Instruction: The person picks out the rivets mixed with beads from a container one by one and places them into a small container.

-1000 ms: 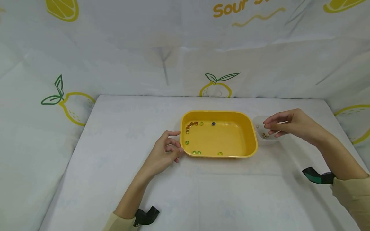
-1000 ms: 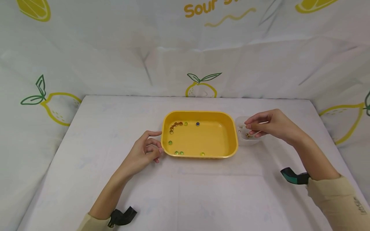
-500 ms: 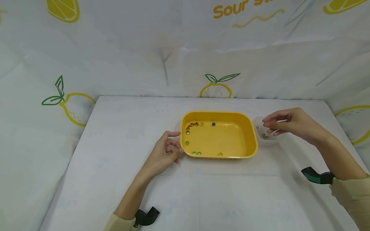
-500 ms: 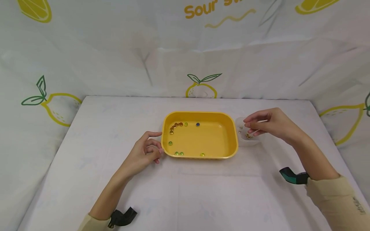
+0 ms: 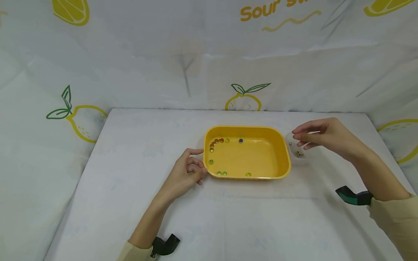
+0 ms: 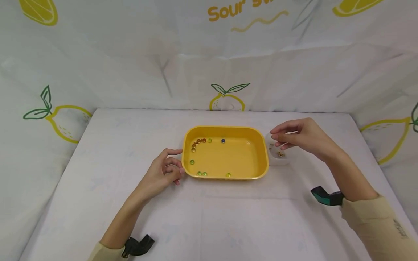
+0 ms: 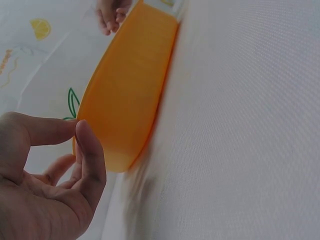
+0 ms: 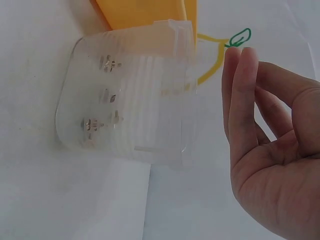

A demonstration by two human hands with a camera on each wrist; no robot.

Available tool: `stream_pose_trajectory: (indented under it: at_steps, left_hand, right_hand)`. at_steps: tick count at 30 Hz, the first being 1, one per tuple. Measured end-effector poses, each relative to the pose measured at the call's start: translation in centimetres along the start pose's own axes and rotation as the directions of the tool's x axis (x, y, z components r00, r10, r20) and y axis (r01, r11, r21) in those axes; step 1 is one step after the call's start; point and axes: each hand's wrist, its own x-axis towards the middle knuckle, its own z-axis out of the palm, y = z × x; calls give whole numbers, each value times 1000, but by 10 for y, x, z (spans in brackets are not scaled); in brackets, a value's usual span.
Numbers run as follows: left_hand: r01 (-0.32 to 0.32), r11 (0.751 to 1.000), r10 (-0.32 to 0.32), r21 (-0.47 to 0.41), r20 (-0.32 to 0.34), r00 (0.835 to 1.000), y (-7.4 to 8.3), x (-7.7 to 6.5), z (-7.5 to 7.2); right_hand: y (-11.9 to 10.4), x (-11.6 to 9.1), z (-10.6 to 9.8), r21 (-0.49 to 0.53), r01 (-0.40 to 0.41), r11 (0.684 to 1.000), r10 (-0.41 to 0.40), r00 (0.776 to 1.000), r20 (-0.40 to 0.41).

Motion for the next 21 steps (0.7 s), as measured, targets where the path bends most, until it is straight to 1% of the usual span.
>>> stream_pose_trajectory:
  at_steps: [6,13,21]
  left_hand:
    - [1,1000,-1,1,-2,1000,0,0,0]
    - [3,1000,-3,2,-2,1000,0,0,1]
    - [-14,1000,14,-2,3,1000,0,0,-1]
  right_hand:
    - [-7,1,2,-6,13,1000,-13,1000,-5]
    - [-15,0,6,-4,-6,1000,6,1000,-20]
    - [-26,4,11,-21,14,1000,-14,1000,-24]
